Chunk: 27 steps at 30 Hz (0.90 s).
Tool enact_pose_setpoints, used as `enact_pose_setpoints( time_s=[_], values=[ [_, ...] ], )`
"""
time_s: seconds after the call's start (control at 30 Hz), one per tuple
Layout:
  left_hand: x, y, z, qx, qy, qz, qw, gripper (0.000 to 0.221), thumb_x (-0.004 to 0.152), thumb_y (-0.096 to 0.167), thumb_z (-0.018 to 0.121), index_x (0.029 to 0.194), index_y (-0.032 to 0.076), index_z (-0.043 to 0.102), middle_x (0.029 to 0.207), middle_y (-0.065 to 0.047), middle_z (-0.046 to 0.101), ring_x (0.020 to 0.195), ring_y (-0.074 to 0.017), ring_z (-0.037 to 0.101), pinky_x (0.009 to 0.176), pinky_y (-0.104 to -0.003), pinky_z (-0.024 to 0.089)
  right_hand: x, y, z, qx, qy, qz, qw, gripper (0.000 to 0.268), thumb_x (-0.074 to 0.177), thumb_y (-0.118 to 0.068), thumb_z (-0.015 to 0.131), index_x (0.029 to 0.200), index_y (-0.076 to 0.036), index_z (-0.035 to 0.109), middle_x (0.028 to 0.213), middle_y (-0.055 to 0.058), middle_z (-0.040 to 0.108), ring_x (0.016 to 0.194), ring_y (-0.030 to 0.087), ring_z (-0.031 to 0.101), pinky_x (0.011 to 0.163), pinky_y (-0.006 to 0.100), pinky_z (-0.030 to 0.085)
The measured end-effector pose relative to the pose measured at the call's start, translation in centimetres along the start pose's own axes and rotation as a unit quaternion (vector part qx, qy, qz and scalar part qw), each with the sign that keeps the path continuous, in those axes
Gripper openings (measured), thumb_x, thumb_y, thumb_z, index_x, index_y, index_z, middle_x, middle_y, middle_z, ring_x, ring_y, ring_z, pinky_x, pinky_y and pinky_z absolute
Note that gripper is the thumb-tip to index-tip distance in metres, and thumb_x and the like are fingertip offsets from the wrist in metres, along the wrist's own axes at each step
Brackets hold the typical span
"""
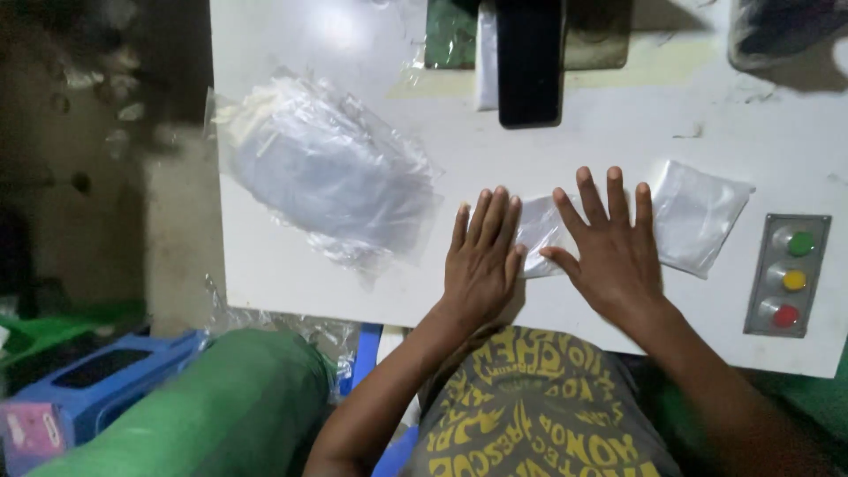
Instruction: Packaging small items into plastic bags and operating a sealing machine
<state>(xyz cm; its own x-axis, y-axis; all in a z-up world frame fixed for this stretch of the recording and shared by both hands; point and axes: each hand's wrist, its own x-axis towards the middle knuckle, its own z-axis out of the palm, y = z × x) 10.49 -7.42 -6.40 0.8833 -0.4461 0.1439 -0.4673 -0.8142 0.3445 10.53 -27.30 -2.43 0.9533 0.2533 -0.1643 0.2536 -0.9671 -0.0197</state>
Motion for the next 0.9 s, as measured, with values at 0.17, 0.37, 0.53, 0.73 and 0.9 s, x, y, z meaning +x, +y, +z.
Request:
enact_pose_setpoints(
  time_s=[0.17,0.37,0.53,0.73,0.9],
  values=[
    [-1.2,0.5,0.8,0.111,-0.003,-0.054,0.992,0.069,0.091,0.051,0.066,0.143,0.008,0.053,0.101,-0.007,0.051,0.097,-0.0304,0.051,0.082,-0.043,0.044,-2.6,-1.8,2.2,-0.014,0.203,-0.027,0.979,0.058,0.103,-0.048,0.051,0.151,-0.016,0.056,0.160,0.004,0.048,0.139,0.026,0.046,0.107,0.041,0.034],
    [0.4,-0.1,0.9,-0.010,-0.106,-0.023,0.994,0.064,0.091,0.047,0.068,0.144,0.015,0.051,0.105,-0.005,0.061,0.100,-0.0305,0.058,0.078,-0.042,0.047,-2.8,-1.0,2.1,0.125,0.165,-0.064,0.976,0.044,0.104,-0.025,0.058,0.146,-0.012,0.058,0.145,0.003,0.055,0.135,0.025,0.052,0.099,0.038,0.044],
    [0.6,-0.5,0.6,-0.062,-0.124,0.073,0.988,0.028,0.087,0.028,0.076,0.100,0.010,0.060,0.095,-0.007,0.054,0.093,-0.0312,0.056,0.070,-0.041,0.048,-2.8,-0.4,5.4,0.196,0.090,-0.067,0.974,0.026,0.094,-0.028,0.065,0.117,-0.018,0.066,0.109,-0.001,0.064,0.109,0.028,0.062,0.079,0.043,0.053],
    [-0.5,0.6,-2.7,-0.201,-0.097,0.139,0.965,0.010,0.097,0.014,0.060,0.096,0.011,0.051,0.087,-0.008,0.053,0.078,-0.0294,0.052,0.062,-0.041,0.041,-3.0,-0.2,1.9,0.404,0.021,-0.130,0.905,0.017,0.092,-0.004,0.058,0.085,-0.020,0.057,0.081,-0.003,0.055,0.084,0.021,0.057,0.071,0.036,0.045],
    [-0.9,0.1,-3.1,-0.276,-0.092,0.077,0.954,0.040,0.097,0.009,0.071,0.126,0.002,0.045,0.113,-0.021,0.060,0.078,-0.0405,0.062,0.059,-0.051,0.047,-2.5,1.4,-1.4,0.403,-0.160,-0.043,0.900,0.031,0.099,-0.027,0.057,0.130,-0.022,0.057,0.106,0.002,0.071,0.096,0.021,0.067,0.080,0.037,0.052]
  ],
)
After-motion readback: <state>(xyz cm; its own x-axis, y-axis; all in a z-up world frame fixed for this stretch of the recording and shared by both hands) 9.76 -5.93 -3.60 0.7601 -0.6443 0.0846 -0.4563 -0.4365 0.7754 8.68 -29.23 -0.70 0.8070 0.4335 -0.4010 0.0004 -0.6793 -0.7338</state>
